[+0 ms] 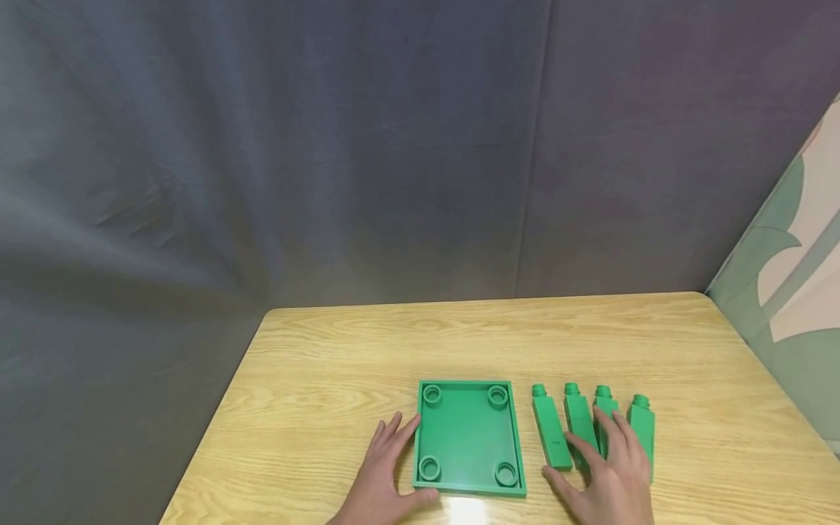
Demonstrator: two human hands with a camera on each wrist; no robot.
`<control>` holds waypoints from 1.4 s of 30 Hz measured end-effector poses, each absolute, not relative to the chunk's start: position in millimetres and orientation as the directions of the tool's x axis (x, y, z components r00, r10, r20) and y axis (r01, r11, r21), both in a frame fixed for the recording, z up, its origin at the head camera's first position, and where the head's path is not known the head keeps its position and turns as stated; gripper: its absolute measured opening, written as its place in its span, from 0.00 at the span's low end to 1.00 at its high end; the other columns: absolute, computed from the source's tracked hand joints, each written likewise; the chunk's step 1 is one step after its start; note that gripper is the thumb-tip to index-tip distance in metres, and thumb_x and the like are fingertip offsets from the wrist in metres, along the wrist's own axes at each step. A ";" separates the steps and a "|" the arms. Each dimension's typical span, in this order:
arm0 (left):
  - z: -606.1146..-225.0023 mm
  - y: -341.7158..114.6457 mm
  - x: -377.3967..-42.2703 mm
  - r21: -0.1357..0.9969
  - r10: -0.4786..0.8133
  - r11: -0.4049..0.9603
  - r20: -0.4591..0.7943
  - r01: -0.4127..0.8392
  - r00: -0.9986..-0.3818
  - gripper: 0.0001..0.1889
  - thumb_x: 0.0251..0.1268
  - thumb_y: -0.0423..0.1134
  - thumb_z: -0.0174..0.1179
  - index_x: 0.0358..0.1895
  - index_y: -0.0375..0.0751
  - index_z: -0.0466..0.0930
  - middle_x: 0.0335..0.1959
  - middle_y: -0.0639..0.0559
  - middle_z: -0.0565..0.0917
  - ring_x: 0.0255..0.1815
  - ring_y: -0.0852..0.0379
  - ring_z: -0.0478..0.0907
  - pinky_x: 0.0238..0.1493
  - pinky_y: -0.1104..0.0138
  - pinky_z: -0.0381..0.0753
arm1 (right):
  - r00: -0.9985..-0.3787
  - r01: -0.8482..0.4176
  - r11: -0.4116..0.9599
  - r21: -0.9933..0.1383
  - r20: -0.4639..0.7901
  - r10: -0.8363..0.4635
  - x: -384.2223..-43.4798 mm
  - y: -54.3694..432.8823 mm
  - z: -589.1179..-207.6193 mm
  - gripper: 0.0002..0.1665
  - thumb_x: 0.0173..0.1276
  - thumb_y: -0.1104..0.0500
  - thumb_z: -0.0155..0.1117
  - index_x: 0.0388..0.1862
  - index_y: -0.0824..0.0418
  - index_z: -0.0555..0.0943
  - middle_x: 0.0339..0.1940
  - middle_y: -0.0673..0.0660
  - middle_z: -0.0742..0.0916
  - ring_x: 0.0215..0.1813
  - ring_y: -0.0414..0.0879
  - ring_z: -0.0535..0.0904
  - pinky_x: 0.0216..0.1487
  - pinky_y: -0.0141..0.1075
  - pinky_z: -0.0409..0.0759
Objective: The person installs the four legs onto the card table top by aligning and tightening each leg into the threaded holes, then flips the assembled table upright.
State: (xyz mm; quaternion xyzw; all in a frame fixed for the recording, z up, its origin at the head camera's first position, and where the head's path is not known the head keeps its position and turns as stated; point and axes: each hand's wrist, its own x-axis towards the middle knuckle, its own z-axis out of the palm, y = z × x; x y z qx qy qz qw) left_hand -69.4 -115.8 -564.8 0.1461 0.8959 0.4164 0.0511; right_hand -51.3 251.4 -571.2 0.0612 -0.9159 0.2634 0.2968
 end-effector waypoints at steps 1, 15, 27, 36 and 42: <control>-564.4 -115.8 -69.5 0.764 0.301 0.610 0.025 0.212 -0.953 0.57 0.59 0.71 0.77 0.91 0.66 0.59 0.89 0.37 0.62 0.88 0.19 0.50 0.76 0.18 0.59 | -0.821 -0.263 0.855 -0.448 0.569 0.045 -50.7 251.4 -571.1 0.52 0.56 0.18 0.78 0.41 0.68 0.94 0.72 0.77 0.77 0.77 0.81 0.64 0.85 0.76 0.50; -563.4 -116.6 -72.1 0.786 0.314 0.588 -0.003 0.192 -0.949 0.52 0.68 0.70 0.72 0.91 0.63 0.59 0.87 0.37 0.65 0.88 0.19 0.48 0.76 0.16 0.57 | -0.820 -0.266 0.849 -0.456 0.570 0.049 -50.4 249.3 -572.7 0.49 0.57 0.18 0.79 0.37 0.66 0.92 0.74 0.75 0.76 0.81 0.79 0.62 0.78 0.84 0.54; -566.4 -117.3 -72.5 0.770 0.335 0.597 0.017 0.225 -0.942 0.51 0.70 0.69 0.71 0.91 0.63 0.58 0.87 0.40 0.67 0.89 0.23 0.49 0.79 0.19 0.55 | -0.747 -0.312 0.848 -0.427 0.663 0.059 -53.5 244.2 -570.0 0.61 0.70 0.10 0.48 0.26 0.66 0.91 0.70 0.76 0.78 0.80 0.82 0.62 0.73 0.87 0.56; -566.4 -117.3 -71.9 0.764 0.333 0.600 0.032 0.238 -0.942 0.51 0.69 0.69 0.71 0.91 0.61 0.60 0.87 0.42 0.68 0.89 0.24 0.51 0.80 0.20 0.55 | -0.698 -0.324 0.819 -0.473 0.704 0.131 -54.0 237.5 -567.1 0.58 0.70 0.13 0.53 0.24 0.68 0.89 0.66 0.78 0.82 0.73 0.86 0.67 0.75 0.86 0.57; -564.9 -117.1 -71.1 0.763 0.329 0.603 0.030 0.234 -0.944 0.50 0.70 0.69 0.70 0.91 0.63 0.60 0.87 0.41 0.67 0.89 0.24 0.50 0.80 0.20 0.56 | -0.678 -0.291 0.796 -0.531 0.702 0.220 -53.3 236.5 -563.2 0.57 0.69 0.14 0.54 0.28 0.70 0.89 0.59 0.77 0.86 0.71 0.84 0.71 0.64 0.88 0.62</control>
